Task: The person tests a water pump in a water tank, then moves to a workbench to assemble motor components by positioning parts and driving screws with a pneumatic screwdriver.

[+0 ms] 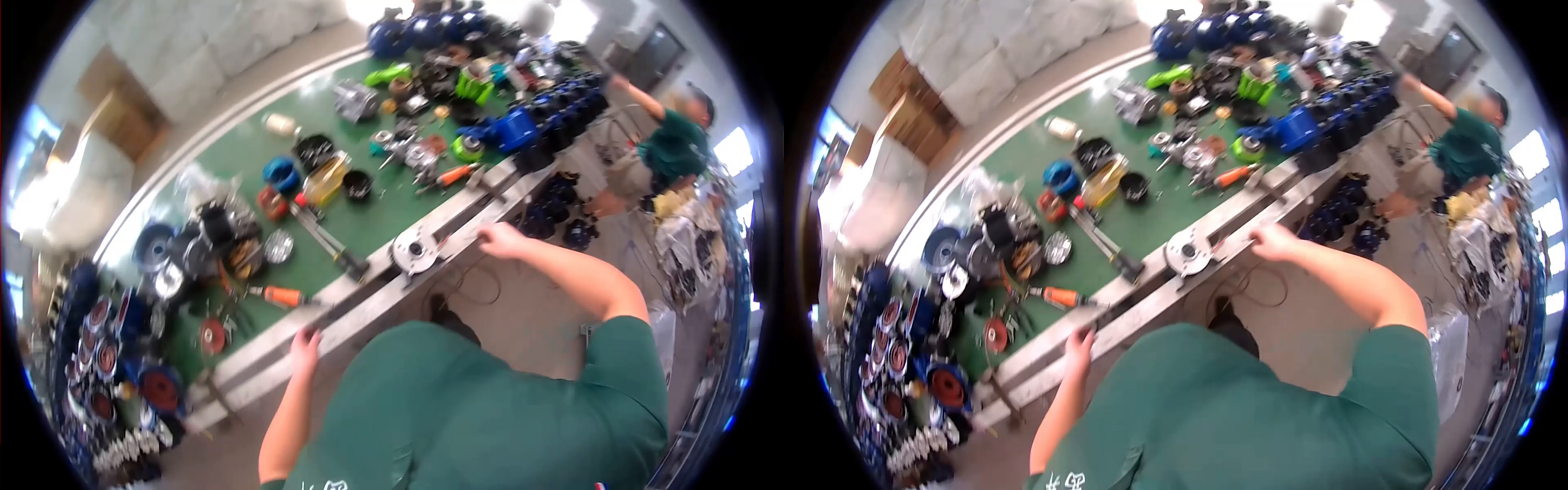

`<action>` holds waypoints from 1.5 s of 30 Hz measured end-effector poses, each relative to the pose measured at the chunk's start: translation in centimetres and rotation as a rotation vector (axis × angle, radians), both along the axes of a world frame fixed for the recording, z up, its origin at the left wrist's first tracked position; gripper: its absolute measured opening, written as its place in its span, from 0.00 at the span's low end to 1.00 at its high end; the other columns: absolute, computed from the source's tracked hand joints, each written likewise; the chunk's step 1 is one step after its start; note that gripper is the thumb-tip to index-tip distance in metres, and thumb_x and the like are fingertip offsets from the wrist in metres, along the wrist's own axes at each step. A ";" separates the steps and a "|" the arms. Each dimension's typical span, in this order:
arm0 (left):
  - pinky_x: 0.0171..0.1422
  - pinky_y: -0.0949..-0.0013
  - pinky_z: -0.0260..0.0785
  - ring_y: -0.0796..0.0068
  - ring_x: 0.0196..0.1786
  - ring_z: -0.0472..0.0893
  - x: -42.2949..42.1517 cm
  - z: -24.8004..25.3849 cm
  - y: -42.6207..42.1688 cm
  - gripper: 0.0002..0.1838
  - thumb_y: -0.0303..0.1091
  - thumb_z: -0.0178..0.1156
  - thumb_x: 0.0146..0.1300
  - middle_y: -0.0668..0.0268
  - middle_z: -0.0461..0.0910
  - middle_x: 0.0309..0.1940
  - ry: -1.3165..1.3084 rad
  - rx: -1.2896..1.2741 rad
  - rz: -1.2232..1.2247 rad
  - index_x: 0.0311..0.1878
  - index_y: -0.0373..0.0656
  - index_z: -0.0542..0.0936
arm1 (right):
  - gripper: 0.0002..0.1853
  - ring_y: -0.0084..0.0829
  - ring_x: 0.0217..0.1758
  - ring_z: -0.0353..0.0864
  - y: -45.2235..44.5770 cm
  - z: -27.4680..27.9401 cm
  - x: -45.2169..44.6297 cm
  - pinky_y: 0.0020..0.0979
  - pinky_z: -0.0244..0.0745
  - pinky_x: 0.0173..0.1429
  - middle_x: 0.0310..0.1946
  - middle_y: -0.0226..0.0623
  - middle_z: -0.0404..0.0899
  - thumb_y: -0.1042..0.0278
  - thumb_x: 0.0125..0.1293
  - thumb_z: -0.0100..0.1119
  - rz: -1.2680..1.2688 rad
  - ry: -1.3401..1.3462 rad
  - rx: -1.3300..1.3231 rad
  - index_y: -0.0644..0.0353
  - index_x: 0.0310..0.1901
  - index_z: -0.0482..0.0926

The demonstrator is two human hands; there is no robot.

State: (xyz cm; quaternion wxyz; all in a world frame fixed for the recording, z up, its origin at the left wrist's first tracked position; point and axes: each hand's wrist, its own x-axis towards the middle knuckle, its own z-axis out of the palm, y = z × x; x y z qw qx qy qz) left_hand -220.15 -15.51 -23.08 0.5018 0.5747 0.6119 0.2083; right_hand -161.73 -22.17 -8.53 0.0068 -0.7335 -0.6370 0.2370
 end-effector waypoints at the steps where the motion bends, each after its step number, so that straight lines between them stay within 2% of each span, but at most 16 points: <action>1: 0.59 0.66 0.74 0.68 0.51 0.83 3.6 0.2 0.6 0.15 0.33 0.63 0.69 0.57 0.85 0.47 -0.078 -0.006 0.015 0.54 0.35 0.80 | 0.17 0.43 0.45 0.87 -0.5 -1.7 1.1 0.39 0.82 0.52 0.41 0.49 0.86 0.67 0.56 0.63 -0.073 0.055 -0.011 0.62 0.48 0.83; 7: 0.60 0.66 0.74 0.69 0.53 0.83 19.6 3.0 0.6 0.18 0.32 0.64 0.67 0.59 0.84 0.49 -0.109 -0.090 -0.086 0.58 0.37 0.78 | 0.20 0.36 0.45 0.88 -0.6 -10.3 1.2 0.35 0.82 0.54 0.42 0.44 0.87 0.64 0.60 0.66 -0.242 0.337 0.005 0.63 0.52 0.83; 12: 0.63 0.58 0.73 0.57 0.58 0.81 24.3 -0.6 -1.5 0.34 0.43 0.75 0.54 0.53 0.82 0.54 0.075 -0.071 -0.270 0.61 0.38 0.75 | 0.30 0.49 0.56 0.80 1.1 -13.7 -0.1 0.44 0.76 0.63 0.50 0.49 0.81 0.52 0.53 0.72 0.203 0.413 0.074 0.61 0.54 0.80; 16: 0.60 0.52 0.72 0.50 0.53 0.80 24.3 -5.8 -3.3 0.28 0.46 0.75 0.51 0.52 0.83 0.45 0.255 0.200 -0.301 0.50 0.38 0.81 | 0.19 0.51 0.50 0.82 1.7 -14.7 -1.2 0.48 0.78 0.55 0.43 0.49 0.83 0.52 0.59 0.64 0.282 0.529 0.191 0.59 0.42 0.84; 19: 0.54 0.53 0.74 0.50 0.51 0.80 26.4 -3.5 -3.6 0.28 0.43 0.77 0.48 0.52 0.82 0.45 0.338 0.100 -0.144 0.49 0.36 0.81 | 0.16 0.52 0.46 0.83 1.8 -16.8 -1.6 0.51 0.78 0.51 0.39 0.48 0.84 0.53 0.61 0.62 0.271 0.541 0.172 0.59 0.36 0.83; 22: 0.48 0.52 0.75 0.53 0.42 0.83 26.2 -4.3 -2.3 0.20 0.35 0.74 0.50 0.53 0.82 0.36 0.335 0.144 -0.116 0.42 0.33 0.81 | 0.16 0.51 0.49 0.82 2.3 -17.4 -1.2 0.50 0.77 0.53 0.40 0.47 0.84 0.53 0.62 0.62 0.312 0.604 0.220 0.59 0.38 0.85; 23: 0.52 0.52 0.74 0.54 0.49 0.83 25.6 -4.1 -1.6 0.24 0.45 0.69 0.59 0.53 0.82 0.43 0.347 0.083 -0.201 0.49 0.35 0.81 | 0.16 0.51 0.49 0.82 2.6 -17.3 -1.0 0.49 0.77 0.54 0.40 0.46 0.84 0.54 0.62 0.63 0.333 0.654 0.260 0.59 0.40 0.86; 24: 0.64 0.61 0.73 0.61 0.56 0.82 25.9 -2.7 -1.5 0.21 0.33 0.68 0.66 0.50 0.84 0.52 0.279 0.015 -0.198 0.59 0.33 0.79 | 0.15 0.51 0.49 0.82 3.1 -17.8 -0.9 0.48 0.77 0.54 0.41 0.46 0.84 0.55 0.62 0.63 0.322 0.715 0.258 0.59 0.41 0.86; 29: 0.52 0.54 0.74 0.54 0.42 0.82 28.1 2.4 0.5 0.21 0.46 0.65 0.68 0.50 0.86 0.43 0.155 0.209 -0.129 0.51 0.36 0.83 | 0.19 0.46 0.47 0.85 6.6 -18.5 -2.0 0.42 0.78 0.50 0.41 0.48 0.85 0.52 0.62 0.68 0.107 0.846 0.206 0.61 0.44 0.85; 31: 0.50 0.53 0.73 0.54 0.42 0.81 30.8 7.4 1.7 0.22 0.49 0.63 0.69 0.49 0.84 0.40 0.380 0.246 -0.118 0.47 0.35 0.82 | 0.22 0.45 0.45 0.87 7.5 -15.1 -1.3 0.42 0.79 0.50 0.40 0.50 0.86 0.48 0.64 0.67 -0.087 0.925 0.084 0.59 0.49 0.85; 33: 0.49 0.55 0.74 0.57 0.39 0.80 30.3 5.5 4.9 0.22 0.49 0.62 0.70 0.51 0.84 0.42 0.413 0.195 -0.107 0.51 0.35 0.80 | 0.24 0.45 0.46 0.87 8.8 -13.2 -1.0 0.42 0.79 0.52 0.42 0.50 0.86 0.47 0.64 0.66 -0.218 0.916 0.160 0.59 0.52 0.84; 35: 0.46 0.56 0.76 0.59 0.38 0.78 30.0 1.5 7.8 0.22 0.48 0.60 0.72 0.53 0.83 0.45 -0.066 -0.012 0.191 0.53 0.36 0.79 | 0.22 0.50 0.49 0.86 12.1 -15.3 -1.8 0.45 0.78 0.56 0.45 0.52 0.86 0.53 0.63 0.64 -0.331 0.795 0.215 0.58 0.53 0.84; 37: 0.40 0.56 0.78 0.59 0.43 0.79 33.4 8.9 7.2 0.18 0.44 0.58 0.73 0.55 0.81 0.43 -0.270 -0.228 0.187 0.55 0.38 0.77 | 0.19 0.53 0.51 0.84 14.1 -13.1 -1.2 0.47 0.78 0.58 0.45 0.53 0.85 0.61 0.60 0.61 -0.342 0.815 0.342 0.58 0.52 0.84; 40: 0.43 0.55 0.80 0.60 0.41 0.80 30.9 2.4 7.8 0.14 0.38 0.59 0.72 0.58 0.80 0.38 -0.432 -0.525 0.187 0.54 0.39 0.77 | 0.15 0.53 0.47 0.86 15.7 -5.3 -1.0 0.47 0.81 0.52 0.40 0.56 0.85 0.71 0.54 0.59 -0.255 0.466 0.169 0.63 0.43 0.86; 43: 0.50 0.58 0.81 0.59 0.45 0.83 31.1 0.3 4.6 0.14 0.39 0.60 0.72 0.57 0.84 0.40 -0.559 -0.802 0.123 0.53 0.41 0.80 | 0.10 0.52 0.42 0.87 17.8 -5.1 -2.9 0.47 0.82 0.46 0.36 0.54 0.86 0.73 0.52 0.61 0.005 0.239 0.046 0.64 0.36 0.86; 45: 0.55 0.57 0.79 0.58 0.46 0.83 29.6 -5.7 4.6 0.17 0.42 0.59 0.72 0.58 0.86 0.43 -0.512 -0.973 0.002 0.55 0.40 0.82 | 0.07 0.48 0.39 0.89 18.2 -5.3 -5.3 0.45 0.84 0.41 0.34 0.50 0.87 0.74 0.50 0.63 0.154 0.160 0.061 0.62 0.31 0.87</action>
